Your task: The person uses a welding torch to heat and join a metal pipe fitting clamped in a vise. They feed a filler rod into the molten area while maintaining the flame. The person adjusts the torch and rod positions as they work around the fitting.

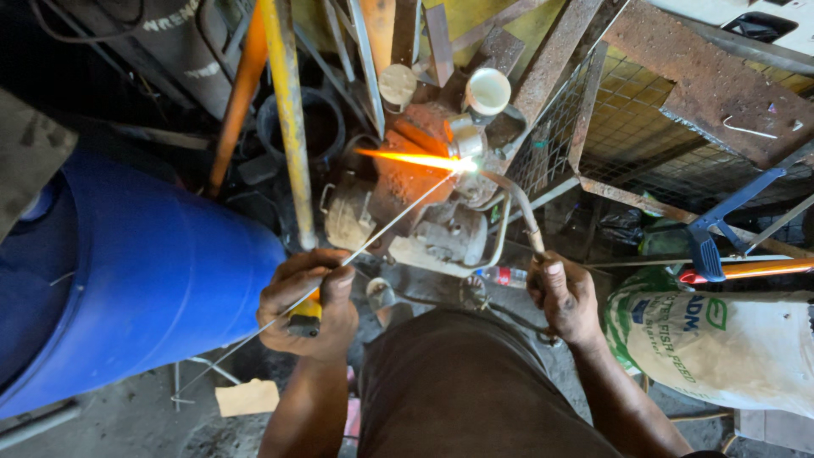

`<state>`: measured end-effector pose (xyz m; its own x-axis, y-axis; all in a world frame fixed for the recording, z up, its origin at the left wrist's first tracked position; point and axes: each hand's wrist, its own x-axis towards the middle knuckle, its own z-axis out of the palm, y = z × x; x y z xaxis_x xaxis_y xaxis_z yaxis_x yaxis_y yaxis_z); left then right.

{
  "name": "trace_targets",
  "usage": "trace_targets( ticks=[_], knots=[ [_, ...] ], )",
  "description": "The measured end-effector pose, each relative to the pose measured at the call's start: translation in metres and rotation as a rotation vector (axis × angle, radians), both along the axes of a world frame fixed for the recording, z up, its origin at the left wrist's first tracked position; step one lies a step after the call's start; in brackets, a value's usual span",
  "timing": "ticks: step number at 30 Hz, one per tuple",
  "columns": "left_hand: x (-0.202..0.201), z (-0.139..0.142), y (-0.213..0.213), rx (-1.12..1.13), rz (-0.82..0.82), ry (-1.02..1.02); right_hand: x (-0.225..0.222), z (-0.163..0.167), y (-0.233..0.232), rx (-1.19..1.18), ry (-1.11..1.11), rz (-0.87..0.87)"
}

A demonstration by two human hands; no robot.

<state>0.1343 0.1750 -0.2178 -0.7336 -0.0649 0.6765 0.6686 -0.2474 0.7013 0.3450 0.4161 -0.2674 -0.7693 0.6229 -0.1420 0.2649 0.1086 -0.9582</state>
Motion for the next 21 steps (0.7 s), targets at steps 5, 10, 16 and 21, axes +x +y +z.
trace_targets(
  ticks=[5,10,16,21],
  knots=[
    [-0.0006,-0.0013,-0.0005,0.01,0.019,0.014,-0.0005,0.0024,-0.002,-0.008,0.017,0.004],
    [0.0004,-0.0021,-0.0008,0.005,-0.006,0.004,-0.0023,0.0044,-0.0031,-0.056,0.024,0.014],
    [-0.0005,-0.0016,0.0019,0.016,-0.047,0.011,-0.0032,0.0021,-0.0039,-0.084,0.067,0.01],
    [0.0002,-0.0006,0.0045,-0.014,-0.044,0.014,-0.002,0.0001,-0.0039,-0.101,0.046,-0.031]
  ],
)
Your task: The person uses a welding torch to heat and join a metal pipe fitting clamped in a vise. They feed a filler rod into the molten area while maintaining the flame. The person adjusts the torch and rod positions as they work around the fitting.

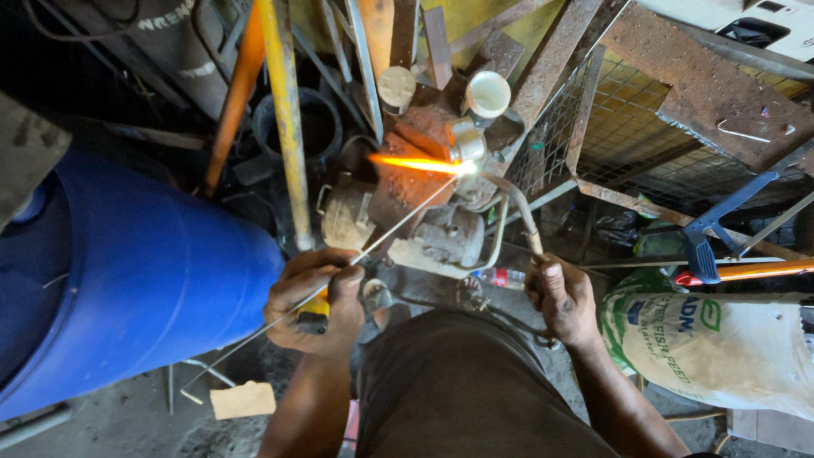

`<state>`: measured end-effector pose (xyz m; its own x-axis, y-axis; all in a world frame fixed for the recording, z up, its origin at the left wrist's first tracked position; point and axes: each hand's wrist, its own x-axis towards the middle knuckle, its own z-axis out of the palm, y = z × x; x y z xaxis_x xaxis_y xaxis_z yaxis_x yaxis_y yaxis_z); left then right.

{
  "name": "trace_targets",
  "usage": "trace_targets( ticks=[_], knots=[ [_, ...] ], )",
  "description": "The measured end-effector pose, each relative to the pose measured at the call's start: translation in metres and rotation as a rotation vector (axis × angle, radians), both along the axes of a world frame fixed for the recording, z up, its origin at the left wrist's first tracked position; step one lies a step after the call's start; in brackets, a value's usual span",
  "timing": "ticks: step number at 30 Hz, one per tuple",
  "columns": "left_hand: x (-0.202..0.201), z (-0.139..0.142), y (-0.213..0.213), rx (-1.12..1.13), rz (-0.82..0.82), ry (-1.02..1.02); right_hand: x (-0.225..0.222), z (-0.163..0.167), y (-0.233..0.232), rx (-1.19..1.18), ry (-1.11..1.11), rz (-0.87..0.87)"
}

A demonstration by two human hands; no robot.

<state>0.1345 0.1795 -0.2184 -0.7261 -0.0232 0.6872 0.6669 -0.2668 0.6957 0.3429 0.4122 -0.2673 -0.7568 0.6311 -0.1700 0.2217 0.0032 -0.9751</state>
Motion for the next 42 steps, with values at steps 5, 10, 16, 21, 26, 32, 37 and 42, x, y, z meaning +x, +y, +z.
trace_targets(
  ticks=[5,10,16,21,26,32,37,42],
  knots=[
    [-0.004,-0.003,0.006,-0.034,-0.017,0.047,0.002,0.0,0.004,0.034,-0.052,0.008],
    [-0.002,-0.004,0.007,-0.055,-0.001,0.024,0.005,0.0,0.006,0.099,-0.043,0.049],
    [0.003,-0.002,0.008,-0.013,-0.003,-0.009,0.006,0.001,0.008,0.064,-0.045,0.041],
    [0.006,-0.002,0.0,0.009,0.049,-0.036,0.006,0.0,0.008,0.053,-0.028,0.032],
    [0.009,-0.004,-0.007,0.009,0.077,-0.039,0.005,-0.001,0.006,0.06,-0.005,0.026],
    [0.007,-0.002,-0.007,-0.007,0.052,-0.011,0.002,0.002,0.004,0.067,-0.014,0.012],
    [0.004,-0.001,-0.004,0.021,0.034,-0.031,-0.001,0.005,0.001,0.018,0.001,0.006],
    [0.004,-0.001,-0.003,0.019,0.038,-0.029,0.001,0.003,0.001,0.053,0.002,0.002]
  ],
)
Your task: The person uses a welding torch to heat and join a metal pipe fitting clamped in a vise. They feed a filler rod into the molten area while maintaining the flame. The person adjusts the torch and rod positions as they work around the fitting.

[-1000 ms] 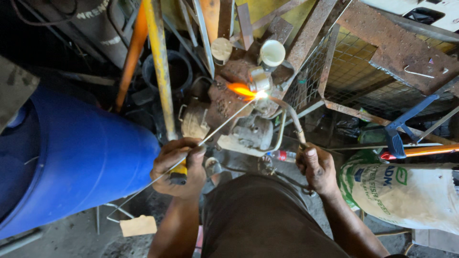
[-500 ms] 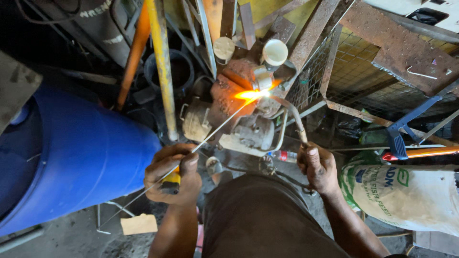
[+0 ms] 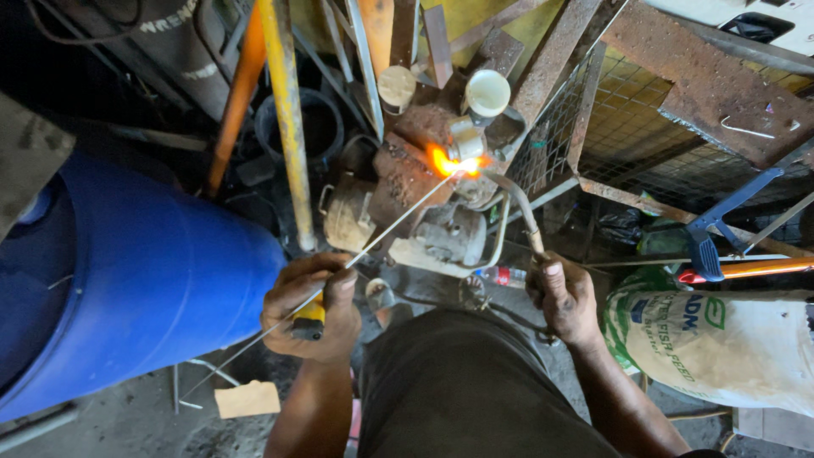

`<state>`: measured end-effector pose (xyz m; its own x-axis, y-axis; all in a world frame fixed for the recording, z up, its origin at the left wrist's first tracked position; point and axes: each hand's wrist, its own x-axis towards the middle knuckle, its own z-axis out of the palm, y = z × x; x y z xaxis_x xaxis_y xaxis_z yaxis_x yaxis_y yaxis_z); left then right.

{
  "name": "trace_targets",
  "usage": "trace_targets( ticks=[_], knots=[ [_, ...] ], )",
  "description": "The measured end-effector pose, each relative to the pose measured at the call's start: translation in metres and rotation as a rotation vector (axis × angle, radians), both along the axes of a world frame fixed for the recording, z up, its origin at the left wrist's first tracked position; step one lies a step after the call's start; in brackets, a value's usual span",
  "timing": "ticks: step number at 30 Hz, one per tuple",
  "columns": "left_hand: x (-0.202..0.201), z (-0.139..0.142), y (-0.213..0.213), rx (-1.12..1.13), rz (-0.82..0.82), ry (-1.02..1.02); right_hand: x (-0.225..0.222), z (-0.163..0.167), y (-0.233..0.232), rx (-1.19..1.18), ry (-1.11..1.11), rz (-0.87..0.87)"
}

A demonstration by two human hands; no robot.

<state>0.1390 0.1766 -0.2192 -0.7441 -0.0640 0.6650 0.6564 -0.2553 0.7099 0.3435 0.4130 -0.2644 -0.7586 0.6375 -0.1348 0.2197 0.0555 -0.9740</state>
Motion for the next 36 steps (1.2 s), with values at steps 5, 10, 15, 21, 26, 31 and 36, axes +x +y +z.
trace_targets(
  ticks=[5,10,15,21,26,31,36],
  knots=[
    [-0.001,0.0,0.0,-0.01,0.014,0.011,0.003,-0.008,0.0,0.077,-0.005,0.004],
    [-0.002,-0.001,-0.001,-0.022,0.014,0.009,0.004,-0.018,-0.003,0.078,-0.016,-0.021],
    [0.0,-0.003,-0.002,0.04,0.0,-0.053,0.003,-0.024,-0.008,0.155,-0.001,-0.01],
    [-0.006,-0.001,-0.005,-0.004,-0.002,-0.035,-0.002,-0.028,-0.012,0.142,0.083,-0.006],
    [-0.014,0.001,-0.007,0.042,0.002,-0.039,-0.007,-0.026,-0.019,0.178,0.064,-0.04],
    [-0.019,0.001,-0.016,-0.004,-0.054,-0.046,-0.012,-0.026,-0.026,0.176,0.09,-0.066],
    [-0.024,0.001,-0.017,0.005,-0.054,-0.029,-0.013,-0.026,-0.03,0.194,0.074,-0.086]
  ],
)
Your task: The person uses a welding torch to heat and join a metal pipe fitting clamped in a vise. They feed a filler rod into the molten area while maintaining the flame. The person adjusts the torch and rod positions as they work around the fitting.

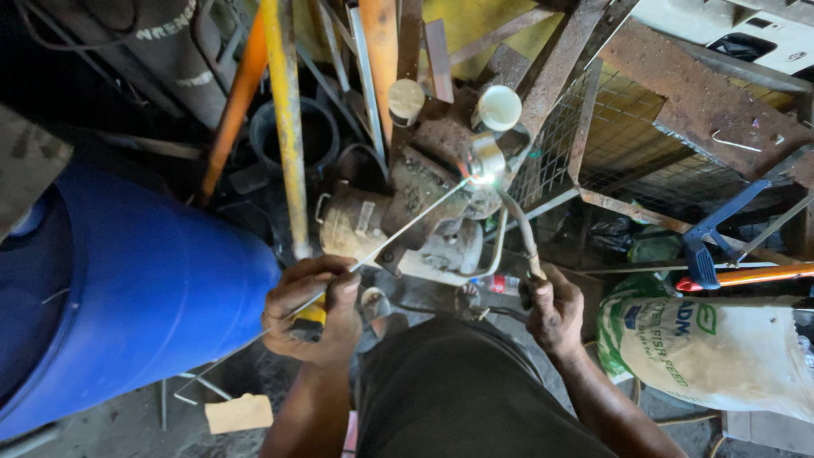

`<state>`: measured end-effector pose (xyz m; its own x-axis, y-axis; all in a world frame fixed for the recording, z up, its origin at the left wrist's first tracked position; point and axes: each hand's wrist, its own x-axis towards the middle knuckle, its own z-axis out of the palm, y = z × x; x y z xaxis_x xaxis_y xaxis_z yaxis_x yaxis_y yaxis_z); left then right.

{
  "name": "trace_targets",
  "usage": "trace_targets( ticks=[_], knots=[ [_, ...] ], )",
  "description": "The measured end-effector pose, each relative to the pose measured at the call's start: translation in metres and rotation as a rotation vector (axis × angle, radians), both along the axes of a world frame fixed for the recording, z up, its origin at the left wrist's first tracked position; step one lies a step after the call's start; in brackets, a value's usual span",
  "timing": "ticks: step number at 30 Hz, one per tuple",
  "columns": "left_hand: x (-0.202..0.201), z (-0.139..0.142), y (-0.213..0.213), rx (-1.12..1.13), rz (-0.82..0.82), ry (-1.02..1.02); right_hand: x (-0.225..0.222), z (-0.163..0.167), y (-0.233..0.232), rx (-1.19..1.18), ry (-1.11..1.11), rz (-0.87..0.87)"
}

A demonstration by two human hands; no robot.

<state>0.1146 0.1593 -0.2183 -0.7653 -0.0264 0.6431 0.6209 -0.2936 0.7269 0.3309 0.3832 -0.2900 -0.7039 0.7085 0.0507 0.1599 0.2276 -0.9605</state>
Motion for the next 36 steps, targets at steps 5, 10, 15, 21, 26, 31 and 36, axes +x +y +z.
trace_targets(
  ticks=[5,10,15,21,26,31,36],
  knots=[
    [-0.0024,0.0008,0.0006,0.01,-0.024,0.0,-0.0007,0.0011,-0.0022,-0.015,-0.007,-0.002],
    [-0.0059,0.0011,0.0019,0.024,-0.024,0.009,-0.0022,0.0007,-0.005,-0.056,0.01,0.003],
    [-0.0058,0.0033,-0.0001,-0.016,-0.019,0.009,-0.0018,0.002,-0.0058,0.028,-0.013,0.005],
    [-0.0059,0.0012,0.0028,-0.017,-0.003,0.015,-0.0027,0.0035,-0.006,0.053,-0.044,0.0],
    [-0.0048,-0.0003,0.0016,-0.002,-0.08,-0.012,-0.0033,0.0038,-0.0067,0.015,-0.018,0.015],
    [-0.0034,0.0001,0.0027,-0.006,-0.057,-0.029,-0.0044,0.0059,-0.0085,0.041,-0.058,0.004],
    [-0.0052,-0.0016,0.0051,0.035,-0.042,-0.003,-0.0055,0.0064,-0.0078,0.036,-0.051,0.015]
  ],
)
